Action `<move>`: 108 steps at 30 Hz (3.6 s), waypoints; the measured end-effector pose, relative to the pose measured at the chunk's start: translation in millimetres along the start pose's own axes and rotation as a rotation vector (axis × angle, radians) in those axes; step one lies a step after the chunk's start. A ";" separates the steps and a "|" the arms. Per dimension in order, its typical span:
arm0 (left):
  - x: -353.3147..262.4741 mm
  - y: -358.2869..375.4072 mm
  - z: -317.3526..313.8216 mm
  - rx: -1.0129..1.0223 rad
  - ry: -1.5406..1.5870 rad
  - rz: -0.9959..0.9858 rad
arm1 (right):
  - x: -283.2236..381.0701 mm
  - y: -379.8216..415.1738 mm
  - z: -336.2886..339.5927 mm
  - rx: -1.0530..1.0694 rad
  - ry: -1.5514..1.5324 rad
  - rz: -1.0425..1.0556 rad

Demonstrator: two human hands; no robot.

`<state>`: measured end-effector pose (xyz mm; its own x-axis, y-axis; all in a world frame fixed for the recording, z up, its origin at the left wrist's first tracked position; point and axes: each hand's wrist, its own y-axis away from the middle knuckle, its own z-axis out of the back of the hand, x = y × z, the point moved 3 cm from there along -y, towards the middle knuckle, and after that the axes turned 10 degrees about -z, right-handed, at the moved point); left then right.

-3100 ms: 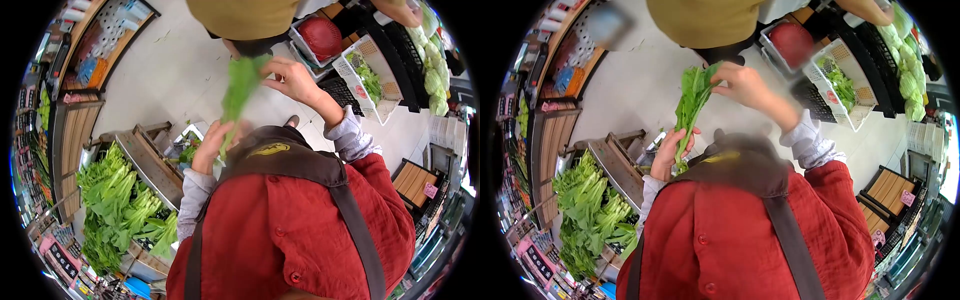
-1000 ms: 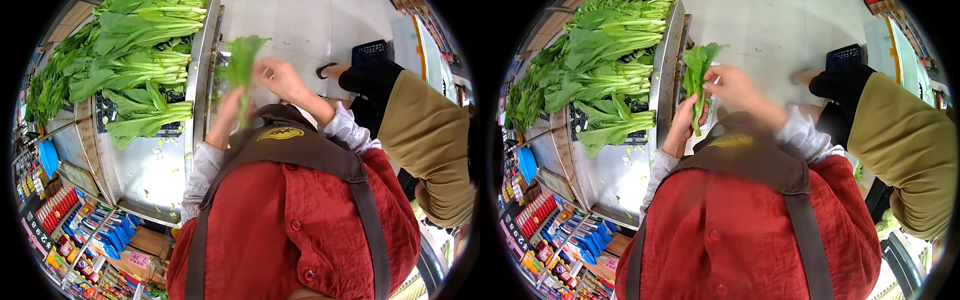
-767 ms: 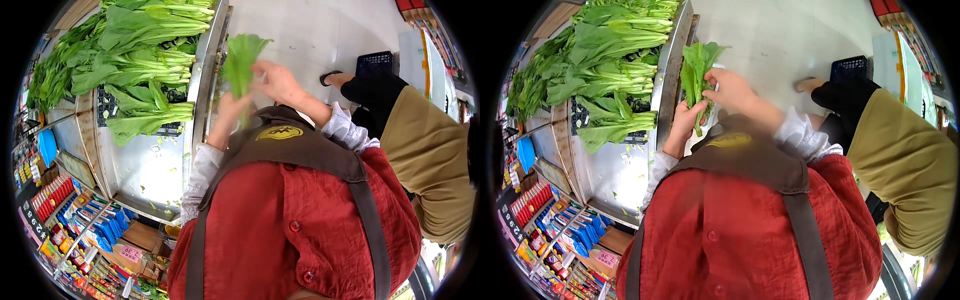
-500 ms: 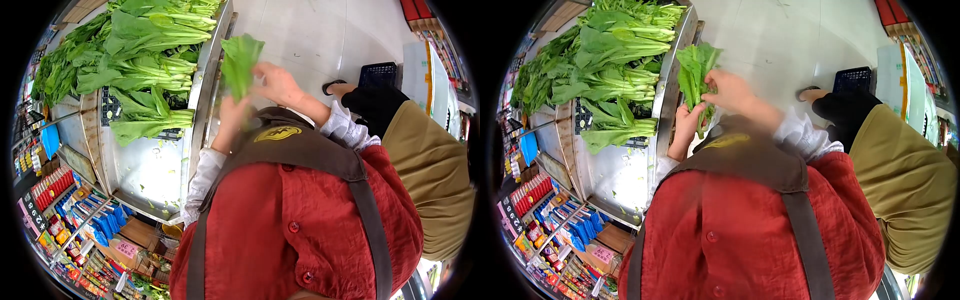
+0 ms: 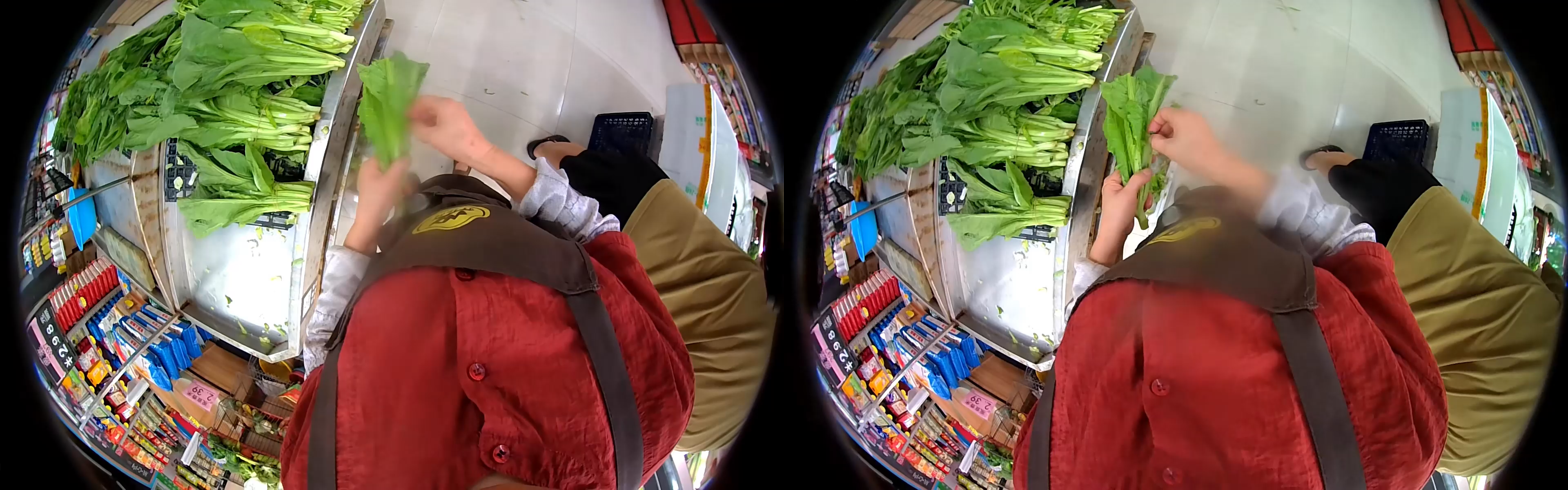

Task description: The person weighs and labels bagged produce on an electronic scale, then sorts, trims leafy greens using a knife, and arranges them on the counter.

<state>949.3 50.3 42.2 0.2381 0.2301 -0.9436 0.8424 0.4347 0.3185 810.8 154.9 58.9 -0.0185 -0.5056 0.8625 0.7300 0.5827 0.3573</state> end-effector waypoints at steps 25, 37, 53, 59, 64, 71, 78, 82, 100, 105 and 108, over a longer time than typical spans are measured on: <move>-12.0 27.0 30.3 -0.015 -0.182 -0.035 | 21.3 11.3 -29.0 -0.044 -0.200 0.003; -6.9 44.4 52.4 0.094 -0.085 -0.070 | 17.3 0.7 -23.4 -0.086 -0.311 0.023; -1.9 54.0 76.4 0.033 0.405 -0.112 | 45.6 17.1 -31.8 0.160 -0.564 0.036; -4.1 55.1 80.9 0.074 0.544 -0.082 | 33.9 2.5 -36.8 0.150 -0.440 0.018; -5.3 55.5 83.8 0.133 0.600 -0.074 | 68.1 6.6 -31.2 0.016 -0.319 0.293; -17.3 58.6 79.5 0.062 0.309 -0.134 | 129.1 9.7 -22.6 -0.020 0.059 0.362; -12.8 56.6 83.0 -0.007 0.147 -0.163 | 120.3 -15.7 -37.9 0.114 0.174 0.307; -16.1 57.8 81.9 -0.061 0.073 -0.154 | 124.6 -18.9 -40.2 -0.078 0.375 0.545; -58.8 52.9 79.3 -0.154 -0.224 -0.420 | 118.2 -50.0 -10.3 -0.652 0.395 0.594; -64.8 66.4 81.7 -0.316 -0.919 -0.811 | 85.1 -52.0 11.7 -0.433 0.333 0.371; -70.1 70.2 79.9 -0.364 -0.970 -0.777 | 51.6 -51.0 -14.8 -0.318 0.318 0.391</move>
<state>1030.4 -4.9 123.5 0.1290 -0.8427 -0.5226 0.7747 0.4146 -0.4774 782.7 89.7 79.8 0.4626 -0.4867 0.7410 0.8112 0.5696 -0.1323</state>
